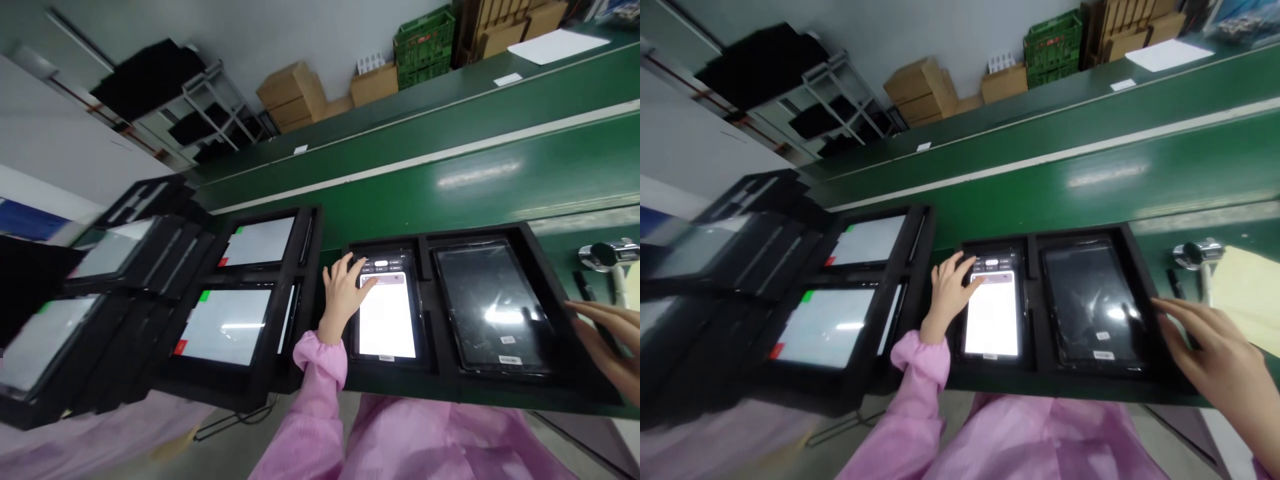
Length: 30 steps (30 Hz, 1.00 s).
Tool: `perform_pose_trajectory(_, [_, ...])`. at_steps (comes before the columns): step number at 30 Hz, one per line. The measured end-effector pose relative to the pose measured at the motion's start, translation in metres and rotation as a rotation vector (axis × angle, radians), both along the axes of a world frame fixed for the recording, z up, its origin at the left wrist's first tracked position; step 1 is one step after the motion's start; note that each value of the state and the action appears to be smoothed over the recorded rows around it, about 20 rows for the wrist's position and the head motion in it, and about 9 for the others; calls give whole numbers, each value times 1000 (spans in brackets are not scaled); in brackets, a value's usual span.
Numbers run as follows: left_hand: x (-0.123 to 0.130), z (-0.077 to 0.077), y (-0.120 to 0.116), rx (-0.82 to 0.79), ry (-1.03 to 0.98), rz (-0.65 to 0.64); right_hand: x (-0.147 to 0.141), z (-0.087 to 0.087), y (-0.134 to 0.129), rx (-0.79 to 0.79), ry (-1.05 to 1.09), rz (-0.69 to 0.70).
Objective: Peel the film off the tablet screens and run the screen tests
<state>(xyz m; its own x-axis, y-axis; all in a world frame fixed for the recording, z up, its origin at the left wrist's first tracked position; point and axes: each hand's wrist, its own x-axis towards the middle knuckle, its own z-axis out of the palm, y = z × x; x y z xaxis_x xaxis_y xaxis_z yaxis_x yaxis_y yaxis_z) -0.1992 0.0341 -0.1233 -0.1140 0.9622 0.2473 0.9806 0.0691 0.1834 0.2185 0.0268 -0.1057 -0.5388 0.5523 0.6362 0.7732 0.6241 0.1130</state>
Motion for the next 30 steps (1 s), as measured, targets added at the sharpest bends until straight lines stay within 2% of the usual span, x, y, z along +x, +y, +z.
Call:
perform_pose_trajectory(6, [5,-2,1,-64,32,-26,-12,12,-7,-28,123,1])
perform_pose_trajectory(10, [5,-3,2,-72,40,-32,-53,20,15,-61,130,174])
perform_pose_trajectory(12, [5,-4,2,-63,45,-35,-83,11,36,-121,119,253])
perform_pose_trajectory(14, [5,-5,2,-42,52,-35,-114,-4,60,-196,21,262])
perform_pose_trajectory(18, [6,-12,1,23,59,-26,-165,-31,99,-356,-93,152])
perform_pose_trajectory(21, [7,-16,1,77,49,-22,-184,-39,112,-427,-114,77])
perform_pose_trajectory(24, [11,-16,1,113,32,-35,-185,-38,116,-424,-102,54])
perform_pose_trajectory(26, [16,-16,1,119,24,-66,-175,-32,115,-369,-71,48])
perform_pose_trajectory(28, [22,-17,1,109,21,-114,-153,-22,111,-268,-15,35])
perform_pose_trajectory(30, [28,-21,1,88,20,-164,-119,-9,102,-138,49,11])
